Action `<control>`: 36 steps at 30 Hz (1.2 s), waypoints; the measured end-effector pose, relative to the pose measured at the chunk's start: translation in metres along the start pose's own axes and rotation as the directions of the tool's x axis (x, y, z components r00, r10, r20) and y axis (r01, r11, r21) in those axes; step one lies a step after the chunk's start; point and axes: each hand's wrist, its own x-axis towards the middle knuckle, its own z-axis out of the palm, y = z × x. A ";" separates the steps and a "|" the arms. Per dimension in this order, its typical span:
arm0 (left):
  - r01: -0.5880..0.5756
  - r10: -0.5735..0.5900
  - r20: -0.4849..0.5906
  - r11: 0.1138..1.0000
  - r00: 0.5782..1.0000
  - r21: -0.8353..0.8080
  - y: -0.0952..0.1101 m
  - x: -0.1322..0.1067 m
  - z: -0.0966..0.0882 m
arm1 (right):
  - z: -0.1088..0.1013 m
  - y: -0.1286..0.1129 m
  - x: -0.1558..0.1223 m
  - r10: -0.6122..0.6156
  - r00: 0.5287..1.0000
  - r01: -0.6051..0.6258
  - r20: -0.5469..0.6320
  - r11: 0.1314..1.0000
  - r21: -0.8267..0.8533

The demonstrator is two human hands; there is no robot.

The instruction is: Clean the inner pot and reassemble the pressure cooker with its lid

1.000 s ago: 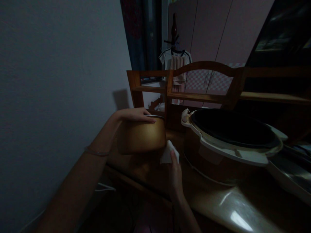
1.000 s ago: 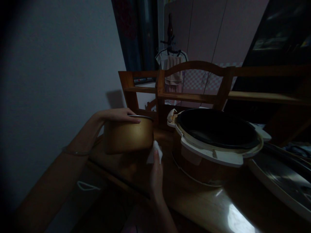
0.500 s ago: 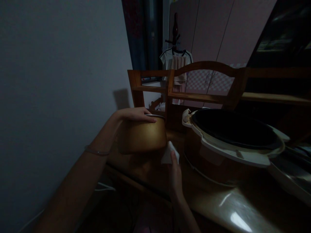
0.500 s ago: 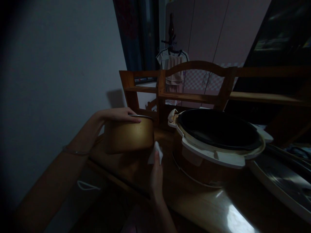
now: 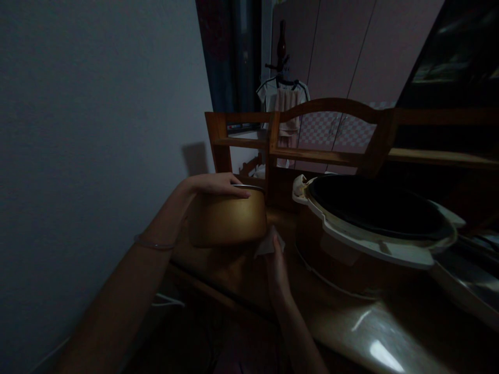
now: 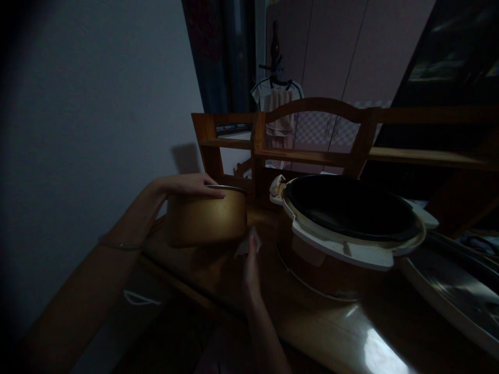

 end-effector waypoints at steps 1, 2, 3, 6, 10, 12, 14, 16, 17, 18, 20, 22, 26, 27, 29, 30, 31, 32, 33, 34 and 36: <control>-0.004 0.004 0.003 1.000 1.000 -0.004 0.000 0.000 0.000 | 0.002 -0.002 -0.001 0.034 0.999 -0.034 0.000 0.999 0.028; -0.007 0.007 0.005 1.000 1.000 -0.007 0.001 -0.001 0.001 | 0.004 -0.004 -0.002 0.065 0.998 -0.065 0.006 0.997 0.048; -0.007 0.007 0.005 1.000 1.000 -0.010 0.001 -0.001 0.001 | 0.005 -0.006 -0.003 0.079 0.997 -0.079 0.018 0.995 0.056; -0.004 0.004 0.001 1.000 1.000 -0.008 0.001 -0.002 0.001 | 0.005 -0.010 -0.008 0.076 0.995 -0.078 0.056 0.996 0.031; -0.011 0.011 -0.008 1.000 1.000 -0.006 0.000 -0.002 0.000 | 0.003 -0.015 -0.014 0.090 0.995 -0.088 0.052 0.995 -0.037; -0.010 0.010 -0.008 1.000 1.000 -0.011 -0.001 -0.002 0.001 | 0.002 -0.017 -0.017 0.083 0.995 -0.079 0.059 0.995 -0.057; -0.004 0.004 -0.005 1.000 1.000 -0.018 -0.001 -0.003 0.002 | 0.002 -0.018 -0.020 0.086 0.995 -0.082 0.055 0.994 -0.072; 0.000 0.000 -0.003 1.000 1.000 -0.012 0.000 -0.003 0.002 | 0.002 -0.018 -0.023 0.101 0.994 -0.097 0.038 0.992 -0.086; 0.002 -0.002 -0.005 1.000 1.000 -0.002 0.000 -0.003 0.003 | 0.001 -0.018 -0.024 0.106 0.994 -0.102 0.032 0.991 -0.091; 0.003 -0.003 -0.008 1.000 1.000 0.010 0.001 -0.003 0.003 | 0.001 -0.019 -0.026 0.107 0.994 -0.104 0.031 0.990 -0.091; -0.003 0.003 -0.009 1.000 1.000 0.030 0.001 -0.002 0.003 | 0.001 -0.020 -0.028 0.106 0.994 -0.103 0.030 0.991 -0.090; -0.008 0.008 -0.005 1.000 1.000 0.028 0.001 -0.002 0.003 | 0.001 -0.023 -0.031 0.107 0.994 -0.105 0.026 0.990 -0.092; -0.012 0.013 -0.006 1.000 1.000 0.012 0.001 -0.002 0.003 | 0.001 -0.030 -0.038 0.126 0.992 -0.128 -0.025 0.983 -0.132; -0.010 0.010 -0.006 1.000 1.000 0.010 0.001 -0.002 0.003 | 0.001 -0.032 -0.039 0.130 0.991 -0.133 -0.031 0.981 -0.139; -0.005 0.005 -0.002 1.000 1.000 0.007 0.002 -0.002 0.003 | 0.002 -0.035 -0.042 0.146 0.989 -0.150 -0.037 0.978 -0.145; -0.003 0.003 0.003 1.000 1.000 0.005 0.001 -0.001 0.003 | 0.002 -0.036 -0.043 0.160 0.987 -0.163 -0.034 0.976 -0.145; -0.003 0.003 0.008 1.000 1.000 0.005 0.001 -0.001 0.003 | 0.002 -0.037 -0.044 0.173 0.984 -0.175 -0.031 0.974 -0.147; -0.007 0.007 0.011 1.000 1.000 0.006 0.001 0.000 0.003 | 0.002 -0.038 -0.045 0.181 0.983 -0.183 -0.029 0.971 -0.153; -0.012 0.012 0.011 1.000 1.000 0.009 0.000 0.000 0.003 | 0.002 -0.038 -0.047 0.181 0.983 -0.184 -0.035 0.969 -0.165; -0.018 0.017 0.007 1.000 1.000 0.014 0.000 0.001 0.003 | 0.001 -0.037 -0.049 0.169 0.985 -0.174 -0.046 0.968 -0.182; -0.025 0.026 -0.004 0.999 1.000 0.024 -0.001 0.001 0.003 | -0.005 -0.035 -0.053 0.108 0.991 -0.123 -0.074 0.964 -0.235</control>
